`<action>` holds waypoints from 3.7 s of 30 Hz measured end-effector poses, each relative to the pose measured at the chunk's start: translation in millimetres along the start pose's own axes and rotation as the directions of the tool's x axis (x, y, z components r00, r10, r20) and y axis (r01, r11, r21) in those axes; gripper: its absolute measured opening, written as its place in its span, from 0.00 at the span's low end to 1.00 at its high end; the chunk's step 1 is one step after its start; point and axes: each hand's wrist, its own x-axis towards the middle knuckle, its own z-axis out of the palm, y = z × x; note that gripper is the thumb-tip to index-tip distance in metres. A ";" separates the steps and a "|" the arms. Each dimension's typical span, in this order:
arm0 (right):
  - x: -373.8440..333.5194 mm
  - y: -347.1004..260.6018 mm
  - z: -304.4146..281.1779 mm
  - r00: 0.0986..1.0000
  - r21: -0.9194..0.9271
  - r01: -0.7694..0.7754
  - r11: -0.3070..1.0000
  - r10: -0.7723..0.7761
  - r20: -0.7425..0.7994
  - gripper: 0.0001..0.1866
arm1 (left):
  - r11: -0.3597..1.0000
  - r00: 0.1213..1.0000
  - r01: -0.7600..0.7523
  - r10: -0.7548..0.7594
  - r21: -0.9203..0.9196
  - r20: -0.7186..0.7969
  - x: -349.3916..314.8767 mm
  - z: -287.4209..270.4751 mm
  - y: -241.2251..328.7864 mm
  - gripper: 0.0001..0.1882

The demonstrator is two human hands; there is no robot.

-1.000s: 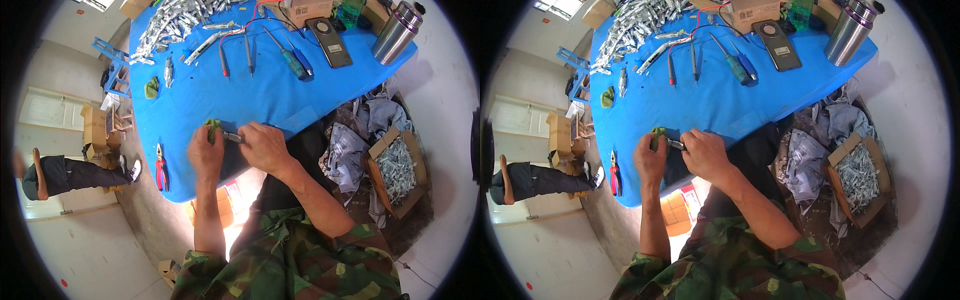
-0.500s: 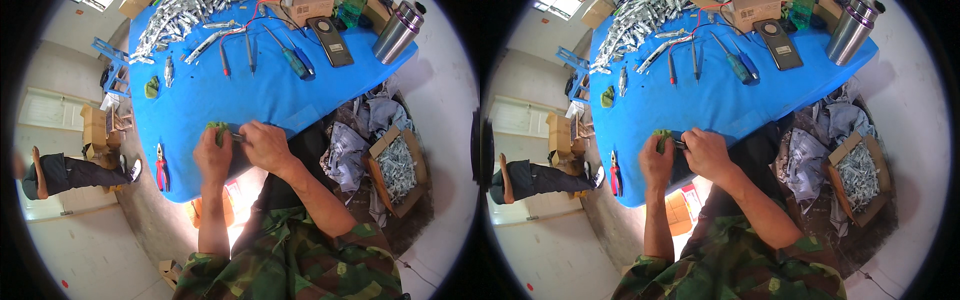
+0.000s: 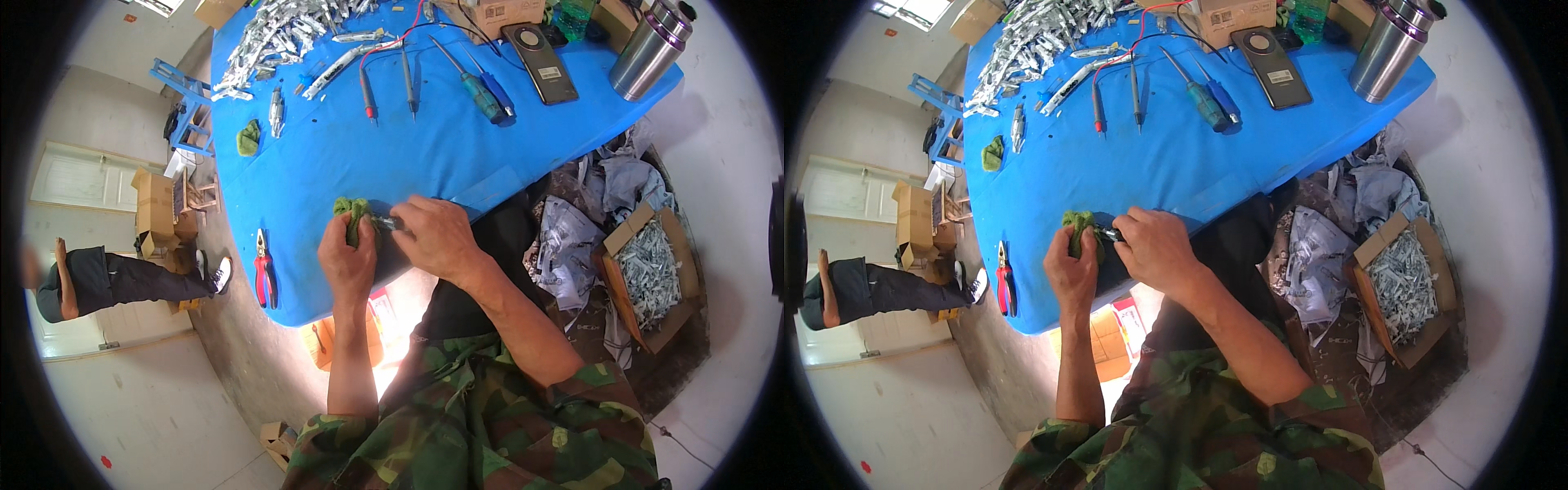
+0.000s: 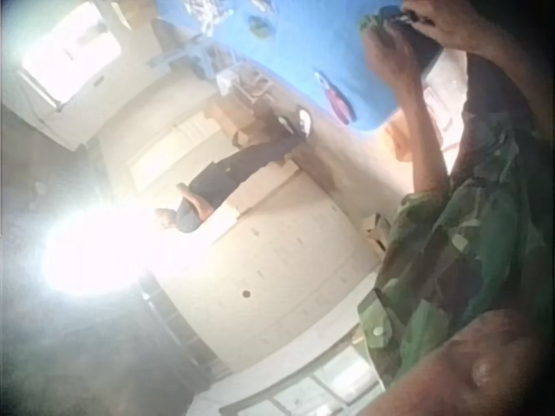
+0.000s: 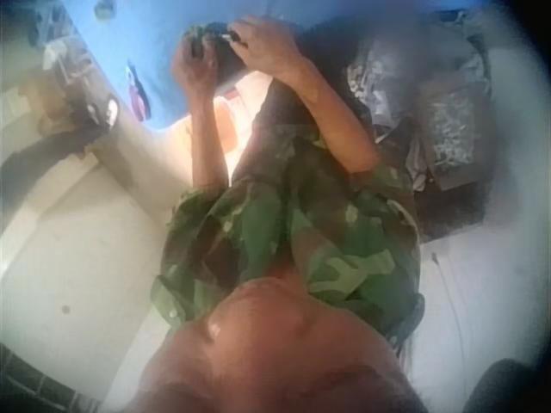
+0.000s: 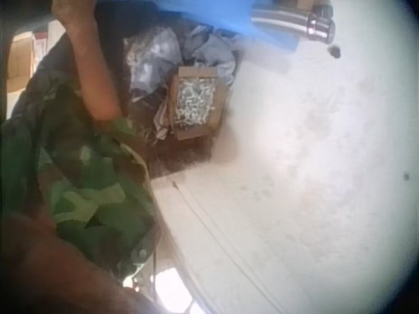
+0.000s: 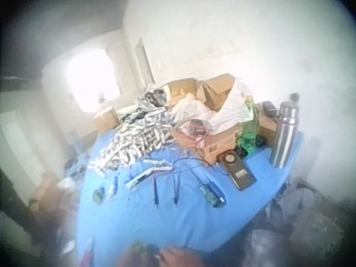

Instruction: The person wipes and cleans an electronic component using a cloth and then uses a screwdriver to secure parts of it by hand.

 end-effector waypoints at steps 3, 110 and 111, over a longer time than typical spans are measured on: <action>1.3 -1.8 -0.7 1.000 0.017 -0.019 1.000 0.019 0.014 0.08 | 0.977 0.987 0.163 -0.160 -0.140 0.035 -1.6 -3.4 0.6 0.08; -71.1 34.6 -14.5 0.927 0.944 -0.325 0.064 0.219 0.304 0.16 | 0.796 0.730 0.163 0.300 -0.583 0.614 -31.8 35.9 180.3 0.20; -71.8 36.7 -12.5 0.925 0.943 -0.327 0.052 0.219 0.309 0.17 | 0.857 0.649 0.145 0.294 -0.494 0.701 -49.9 38.1 204.9 0.24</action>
